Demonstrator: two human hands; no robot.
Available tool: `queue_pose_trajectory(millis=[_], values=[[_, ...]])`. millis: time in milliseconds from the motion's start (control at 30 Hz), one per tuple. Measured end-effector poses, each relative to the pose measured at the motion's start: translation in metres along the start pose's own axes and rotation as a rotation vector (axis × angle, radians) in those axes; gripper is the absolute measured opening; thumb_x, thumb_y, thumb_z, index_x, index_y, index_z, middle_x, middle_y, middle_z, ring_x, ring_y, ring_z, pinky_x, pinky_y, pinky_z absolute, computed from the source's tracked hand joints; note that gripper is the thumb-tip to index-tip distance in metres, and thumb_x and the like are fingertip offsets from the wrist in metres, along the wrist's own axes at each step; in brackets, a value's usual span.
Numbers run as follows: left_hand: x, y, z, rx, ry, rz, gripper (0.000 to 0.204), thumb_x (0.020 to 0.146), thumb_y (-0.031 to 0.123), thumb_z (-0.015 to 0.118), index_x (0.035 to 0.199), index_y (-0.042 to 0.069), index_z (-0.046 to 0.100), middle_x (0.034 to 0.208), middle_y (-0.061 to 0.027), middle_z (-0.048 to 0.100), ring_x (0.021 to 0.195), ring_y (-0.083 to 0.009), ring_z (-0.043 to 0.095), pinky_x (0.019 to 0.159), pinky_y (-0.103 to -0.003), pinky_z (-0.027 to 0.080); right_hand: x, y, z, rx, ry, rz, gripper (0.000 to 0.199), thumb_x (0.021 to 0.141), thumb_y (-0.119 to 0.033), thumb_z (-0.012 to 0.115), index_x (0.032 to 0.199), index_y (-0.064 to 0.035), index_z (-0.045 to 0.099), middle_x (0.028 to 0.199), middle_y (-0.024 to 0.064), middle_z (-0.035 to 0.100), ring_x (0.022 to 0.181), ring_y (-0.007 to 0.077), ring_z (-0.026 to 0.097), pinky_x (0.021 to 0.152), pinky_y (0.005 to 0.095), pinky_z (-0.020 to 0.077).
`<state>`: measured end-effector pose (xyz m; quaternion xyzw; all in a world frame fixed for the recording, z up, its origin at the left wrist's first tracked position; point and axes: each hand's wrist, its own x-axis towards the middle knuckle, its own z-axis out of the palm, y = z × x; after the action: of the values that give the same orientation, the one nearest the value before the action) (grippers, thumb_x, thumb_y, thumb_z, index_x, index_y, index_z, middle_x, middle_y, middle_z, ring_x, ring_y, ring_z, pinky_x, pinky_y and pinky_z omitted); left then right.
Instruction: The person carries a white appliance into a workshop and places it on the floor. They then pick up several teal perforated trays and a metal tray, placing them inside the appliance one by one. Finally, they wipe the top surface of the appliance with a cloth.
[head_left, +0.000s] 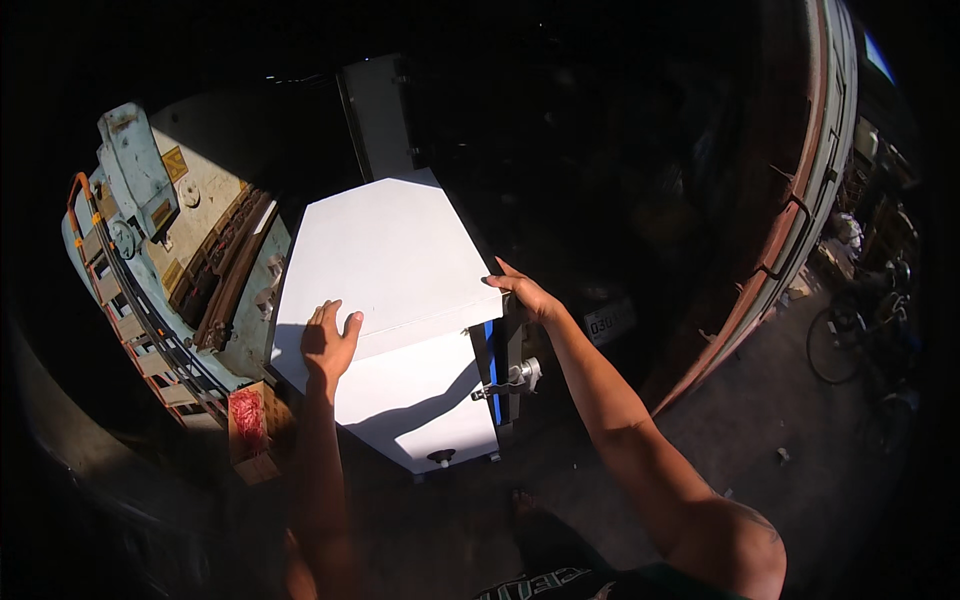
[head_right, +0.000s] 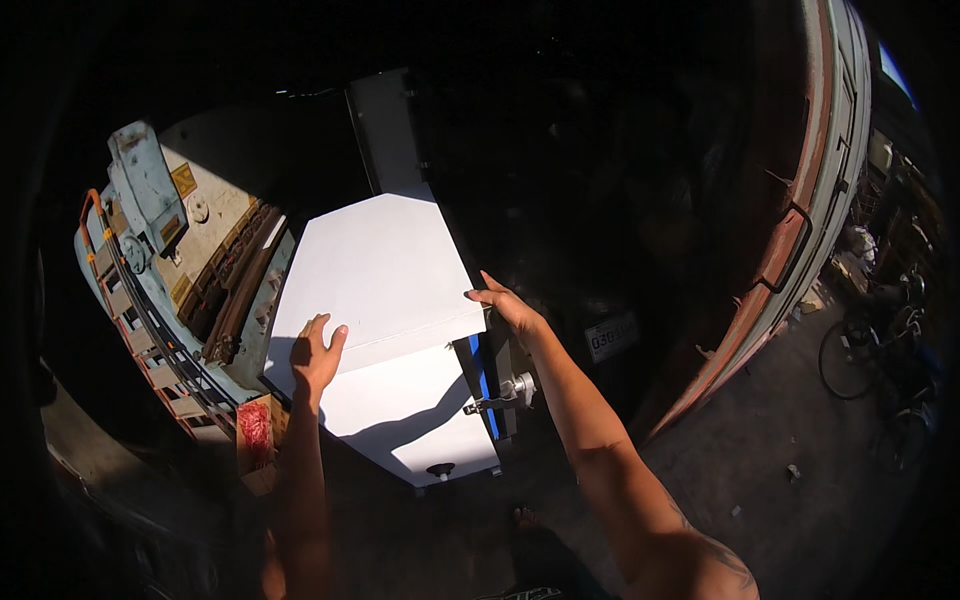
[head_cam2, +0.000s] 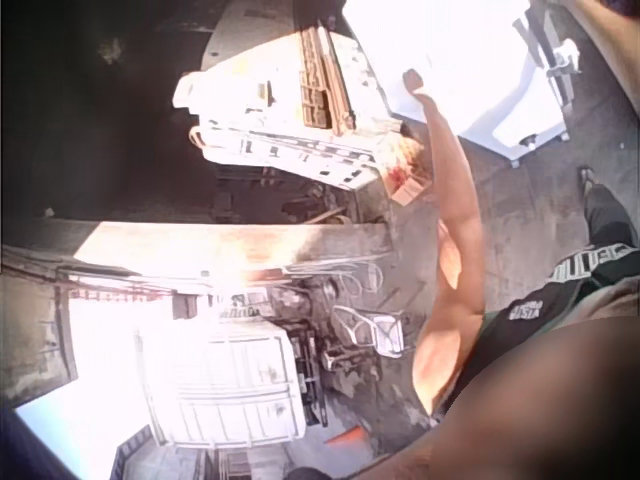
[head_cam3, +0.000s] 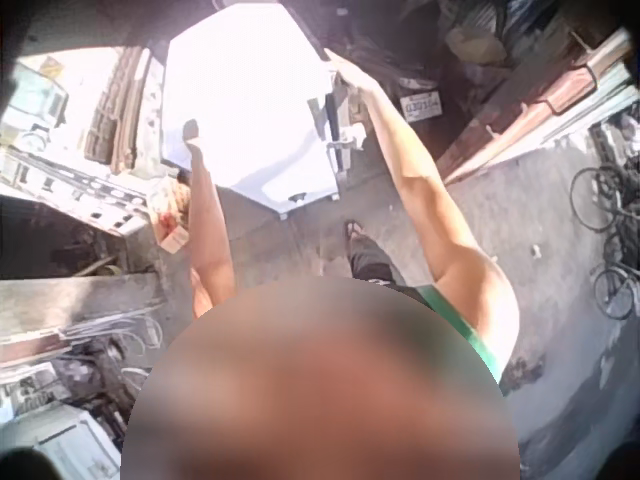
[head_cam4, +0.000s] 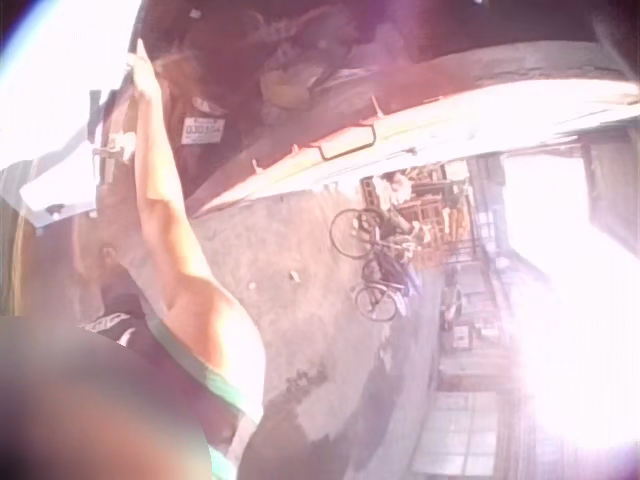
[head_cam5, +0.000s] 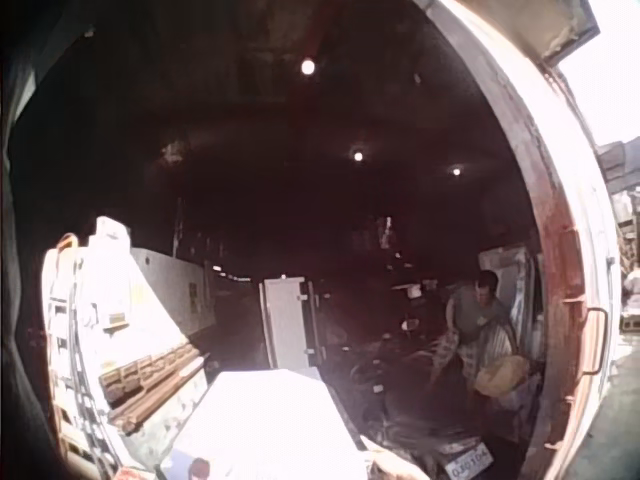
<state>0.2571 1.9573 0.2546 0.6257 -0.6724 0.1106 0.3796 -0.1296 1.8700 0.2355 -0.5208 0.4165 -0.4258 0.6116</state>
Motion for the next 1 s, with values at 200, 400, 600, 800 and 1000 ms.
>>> queue_pose_trajectory(millis=[200, 400, 600, 800, 1000], values=[[0.147, -0.114, 0.061, 0.534, 0.115, -0.503, 0.061, 0.09, 0.056, 0.065, 0.127, 0.007, 0.063, 0.133, -0.02, 0.061, 0.126, -0.0379, 0.057, 0.107, -0.054, 0.041, 0.164, -0.02, 0.005, 0.131, -0.132, -0.076, 0.101, 0.088, -0.038, 0.069, 0.163, -0.0046, 0.01, 0.165, 0.0253, 0.02, 0.153, 0.0374, 0.021, 0.125, 0.0456, 0.0133], [0.283, -0.211, 0.146, 0.545, -0.029, -0.62, 0.075, 0.088, 0.069, 0.058, 0.135, 0.011, 0.059, 0.143, -0.0159, 0.055, 0.133, -0.0358, 0.051, 0.108, -0.058, 0.037, 0.34, -0.021, 0.018, 0.034, -0.027, -0.097, 0.105, 0.09, -0.04, 0.068, 0.163, -0.0044, 0.001, 0.158, 0.0295, 0.033, 0.147, 0.0361, 0.033, 0.123, 0.0426, 0.0195], [0.402, -0.317, 0.239, 0.657, 0.039, -0.406, 0.068, 0.093, 0.068, 0.053, 0.127, 0.01, 0.063, 0.13, -0.0169, 0.063, 0.117, -0.0397, 0.061, 0.093, -0.056, 0.047, 0.498, -0.002, 0.02, 0.21, -0.032, 0.156, 0.048, 0.096, -0.04, 0.064, 0.118, 0.0025, 0.067, 0.11, 0.0132, 0.07, 0.102, 0.0208, 0.065, 0.093, 0.0354, 0.0511], [0.513, -0.387, 0.322, 0.45, 0.102, -0.359, 0.057, 0.089, 0.055, 0.065, 0.121, 0.008, 0.064, 0.122, -0.0194, 0.065, 0.114, -0.0414, 0.059, 0.099, -0.057, 0.043, 0.641, 0.0, 0.021, 0.251, 0.082, -0.089, 0.054, 0.088, -0.039, 0.074, 0.124, -0.0003, 0.065, 0.118, 0.0142, 0.067, 0.114, 0.0239, 0.06, 0.1, 0.0389, 0.0453], [0.621, -0.453, 0.385, 0.37, -0.048, -0.385, 0.067, 0.092, 0.062, 0.056, 0.133, 0.01, 0.059, 0.142, -0.0209, 0.053, 0.131, -0.0417, 0.049, 0.11, -0.058, 0.035, 0.745, -0.017, 0.039, 0.196, 0.159, -0.05, 0.063, 0.091, -0.028, 0.071, 0.144, -0.0003, 0.05, 0.131, 0.0158, 0.061, 0.123, 0.0262, 0.057, 0.107, 0.041, 0.0407]])
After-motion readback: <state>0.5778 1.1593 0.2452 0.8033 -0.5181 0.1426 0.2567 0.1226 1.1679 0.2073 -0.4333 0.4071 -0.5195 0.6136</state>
